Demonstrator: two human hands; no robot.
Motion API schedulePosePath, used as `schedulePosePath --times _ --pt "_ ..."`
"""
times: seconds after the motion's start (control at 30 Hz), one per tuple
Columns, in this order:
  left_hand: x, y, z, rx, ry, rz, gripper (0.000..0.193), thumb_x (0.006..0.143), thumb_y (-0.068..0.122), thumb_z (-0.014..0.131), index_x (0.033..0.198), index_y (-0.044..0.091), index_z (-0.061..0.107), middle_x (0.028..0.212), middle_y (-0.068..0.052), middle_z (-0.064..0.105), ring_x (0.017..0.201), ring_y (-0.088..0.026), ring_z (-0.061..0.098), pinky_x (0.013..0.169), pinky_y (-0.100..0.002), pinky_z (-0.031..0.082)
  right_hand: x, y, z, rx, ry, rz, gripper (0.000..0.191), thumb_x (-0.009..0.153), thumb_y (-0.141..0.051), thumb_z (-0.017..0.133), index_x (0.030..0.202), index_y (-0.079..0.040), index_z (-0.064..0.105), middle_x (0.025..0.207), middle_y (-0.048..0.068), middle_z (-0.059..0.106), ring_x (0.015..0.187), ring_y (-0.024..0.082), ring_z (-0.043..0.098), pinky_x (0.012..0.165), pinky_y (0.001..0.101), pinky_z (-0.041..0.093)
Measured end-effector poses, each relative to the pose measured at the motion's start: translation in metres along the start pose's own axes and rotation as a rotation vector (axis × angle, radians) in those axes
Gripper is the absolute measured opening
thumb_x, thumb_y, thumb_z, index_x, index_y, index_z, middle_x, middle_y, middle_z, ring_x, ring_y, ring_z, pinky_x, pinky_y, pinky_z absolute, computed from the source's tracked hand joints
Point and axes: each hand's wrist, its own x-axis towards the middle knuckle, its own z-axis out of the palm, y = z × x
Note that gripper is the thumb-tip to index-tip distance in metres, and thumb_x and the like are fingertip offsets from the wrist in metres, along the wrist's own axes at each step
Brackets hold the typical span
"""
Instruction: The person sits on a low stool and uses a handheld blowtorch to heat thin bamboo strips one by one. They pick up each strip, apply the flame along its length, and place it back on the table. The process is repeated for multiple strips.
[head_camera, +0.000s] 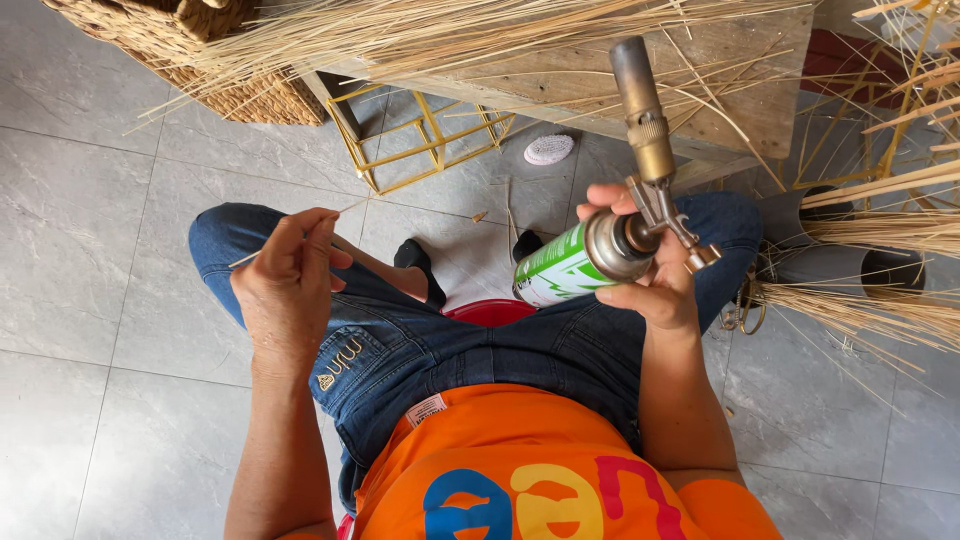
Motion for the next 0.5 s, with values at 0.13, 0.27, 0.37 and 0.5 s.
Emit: schedulePosePath --times 0.13,0.27,0.37,0.5 --pt "0.003 -0.002 -0.004 0.019 -0.005 -0.052 0.012 0.105 0.014 0.068 0.111 0.007 0.075 0.074 -0.002 0.075 0.057 -0.004 0.068 0.047 -0.019 0.051 -0.012 -0.003 0.004 0.082 -0.09 0.079 0.077 0.072 0.006 0.077 0.144 -0.01 0.054 0.149 0.017 0.054 0.135 0.028 0.059 0.12 0.0468 0.048" --pt "0.004 0.001 -0.005 -0.001 -0.007 -0.061 0.012 0.105 0.015 0.068 0.111 0.007 0.076 0.074 -0.002 0.074 0.056 -0.004 0.066 0.046 -0.019 0.05 -0.022 0.002 0.018 0.112 -0.187 0.212 0.073 0.071 0.008 0.077 0.139 -0.009 0.056 0.144 0.017 0.058 0.13 0.027 0.062 0.114 0.0451 0.05" --pt "0.005 0.003 -0.004 -0.013 -0.009 -0.041 0.013 0.105 0.015 0.067 0.111 0.007 0.075 0.074 -0.001 0.074 0.057 -0.004 0.066 0.047 -0.019 0.05 -0.023 0.003 0.021 -0.024 -0.227 0.289 0.078 0.066 0.005 0.075 0.14 -0.009 0.056 0.139 0.017 0.06 0.125 0.024 0.062 0.112 0.0391 0.047" --pt "0.005 0.004 -0.004 -0.003 -0.021 -0.055 0.013 0.105 0.016 0.067 0.111 0.007 0.075 0.074 -0.001 0.074 0.056 -0.004 0.066 0.046 -0.019 0.05 -0.021 0.006 0.018 0.041 -0.16 0.264 0.077 0.067 0.007 0.077 0.139 -0.009 0.056 0.138 0.016 0.06 0.124 0.024 0.062 0.108 0.0388 0.049"
